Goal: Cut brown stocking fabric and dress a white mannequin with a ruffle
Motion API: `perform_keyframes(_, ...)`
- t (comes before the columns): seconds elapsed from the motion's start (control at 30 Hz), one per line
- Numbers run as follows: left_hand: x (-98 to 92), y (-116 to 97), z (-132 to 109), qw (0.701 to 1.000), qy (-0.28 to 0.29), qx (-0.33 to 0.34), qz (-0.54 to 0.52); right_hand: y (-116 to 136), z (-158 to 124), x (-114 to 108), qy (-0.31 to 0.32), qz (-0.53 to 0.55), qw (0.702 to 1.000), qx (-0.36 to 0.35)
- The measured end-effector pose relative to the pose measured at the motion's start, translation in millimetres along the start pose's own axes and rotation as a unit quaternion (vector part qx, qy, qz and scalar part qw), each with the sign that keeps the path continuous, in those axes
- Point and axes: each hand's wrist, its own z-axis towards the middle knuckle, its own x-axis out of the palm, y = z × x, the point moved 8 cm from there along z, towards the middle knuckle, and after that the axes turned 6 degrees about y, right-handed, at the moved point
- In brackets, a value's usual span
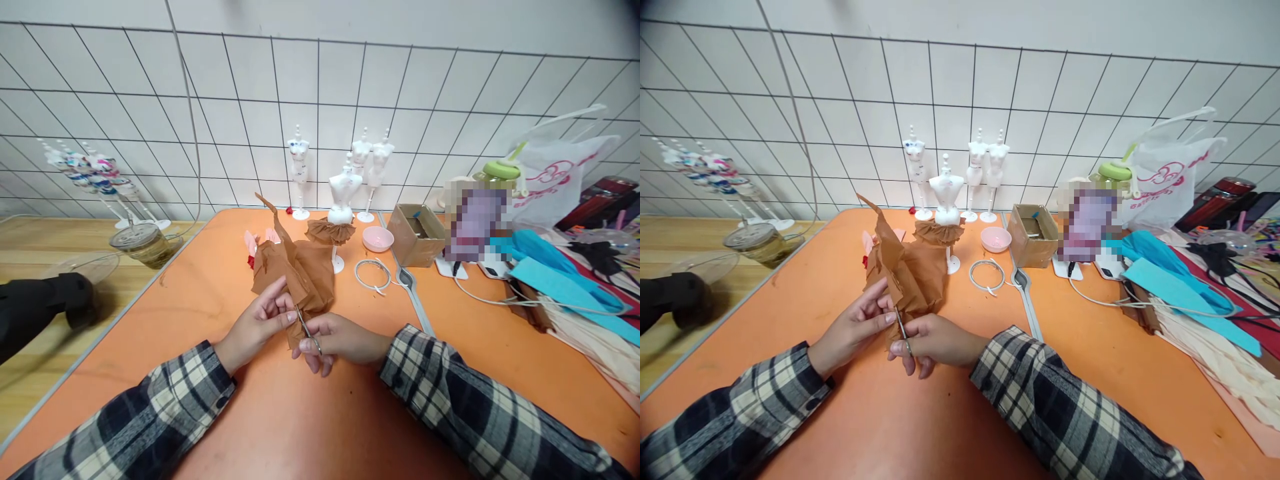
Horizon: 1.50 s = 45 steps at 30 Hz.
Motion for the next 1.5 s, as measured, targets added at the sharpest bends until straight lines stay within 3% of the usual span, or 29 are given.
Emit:
perform_keyframes(0.63,-1.0,1,-3,0.999,-0.016,0.000,-0.048,-3,1,-1,0.009,0.000,1.000,-0.008)
perform_keyframes(0.9,-10.3,-3,-2,0.995,-0.062,0.018,-0.071,1,-1,-1,-0.005,-0.028,1.000,0.008)
perform_keyframes(1.5,-4.4,-1,-3,0.999,-0.029,0.014,-0.039,2,0,0,-0.010,-0.005,1.000,-0.006)
